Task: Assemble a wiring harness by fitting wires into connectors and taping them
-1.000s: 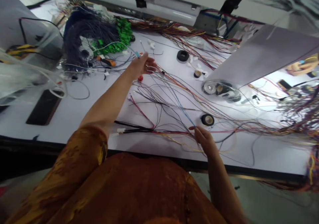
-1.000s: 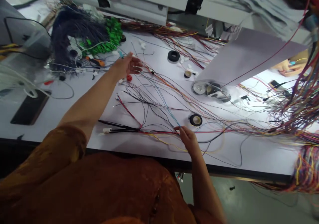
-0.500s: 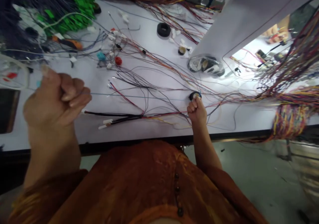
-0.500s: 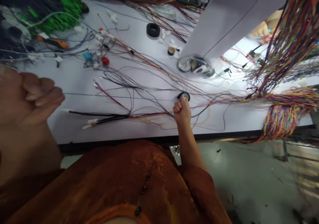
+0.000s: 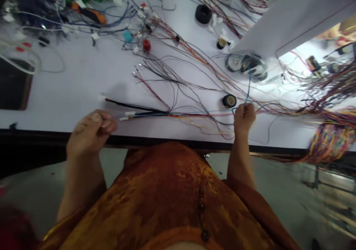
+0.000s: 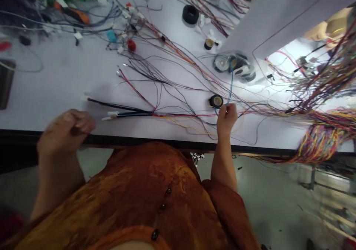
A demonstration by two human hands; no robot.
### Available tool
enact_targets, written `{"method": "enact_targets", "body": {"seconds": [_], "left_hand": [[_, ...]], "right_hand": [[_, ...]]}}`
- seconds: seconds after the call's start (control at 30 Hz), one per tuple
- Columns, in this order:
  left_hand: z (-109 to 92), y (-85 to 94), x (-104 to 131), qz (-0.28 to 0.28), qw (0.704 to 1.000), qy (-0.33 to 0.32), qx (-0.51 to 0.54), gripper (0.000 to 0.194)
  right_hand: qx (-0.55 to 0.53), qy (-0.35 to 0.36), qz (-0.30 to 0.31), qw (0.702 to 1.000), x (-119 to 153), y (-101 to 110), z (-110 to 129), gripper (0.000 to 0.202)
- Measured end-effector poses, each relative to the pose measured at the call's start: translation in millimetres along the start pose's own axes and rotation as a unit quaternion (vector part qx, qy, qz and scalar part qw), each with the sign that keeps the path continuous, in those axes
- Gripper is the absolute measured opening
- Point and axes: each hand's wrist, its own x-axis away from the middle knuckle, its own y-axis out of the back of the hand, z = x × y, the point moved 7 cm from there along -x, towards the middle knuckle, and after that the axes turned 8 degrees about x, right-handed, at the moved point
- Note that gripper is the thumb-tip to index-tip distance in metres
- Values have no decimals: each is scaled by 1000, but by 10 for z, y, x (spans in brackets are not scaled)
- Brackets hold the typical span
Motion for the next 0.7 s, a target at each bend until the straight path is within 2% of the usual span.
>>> {"method": "enact_targets", "body": {"seconds": [0.07,0.1,0.17,0.23,0.27,0.33,0.37,0.4,0.43,0.5,0.53,0.63,0.67,0.7], "left_hand": [[134,-42,64,38,998,40,-9,26],[181,-50,86,52,997,54,-17,24],[204,-32,102,58,996,51,-42,21],[172,-31,89,61,995,25,-79,20],[153,-54,77,69,992,12,-102,20],[119,-148,45,90,985,-8,-150,19],[105,-212,24,101,980,-19,-171,18],[92,-281,0,110,975,-33,-188,17],[83,-347,-29,116,972,-48,-200,15],[93,-456,-107,118,967,-74,-212,14],[118,-491,-156,113,968,-80,-211,14],[257,-525,-322,84,974,-71,-197,11],[311,-522,-373,75,977,-62,-188,9],[363,-517,-418,68,981,-53,-174,7]], "right_hand": [[126,4,16,992,-53,10,-45,17],[152,8,7,988,-53,25,-4,15],[133,60,-11,989,21,13,276,8],[37,145,-1,989,189,-92,750,15],[-22,183,47,982,292,-222,1009,19],[-108,240,171,950,505,-560,1494,19],[-125,249,204,938,573,-715,1671,17],[-134,241,227,934,603,-866,1787,14],[-144,217,224,939,586,-988,1841,11],[-175,138,210,952,492,-1197,1808,16],[-196,93,223,950,454,-1303,1755,19],[-261,-4,338,904,483,-1574,1657,22],[-275,-13,357,892,507,-1591,1666,24],[-285,-6,351,892,514,-1557,1695,25]]}}
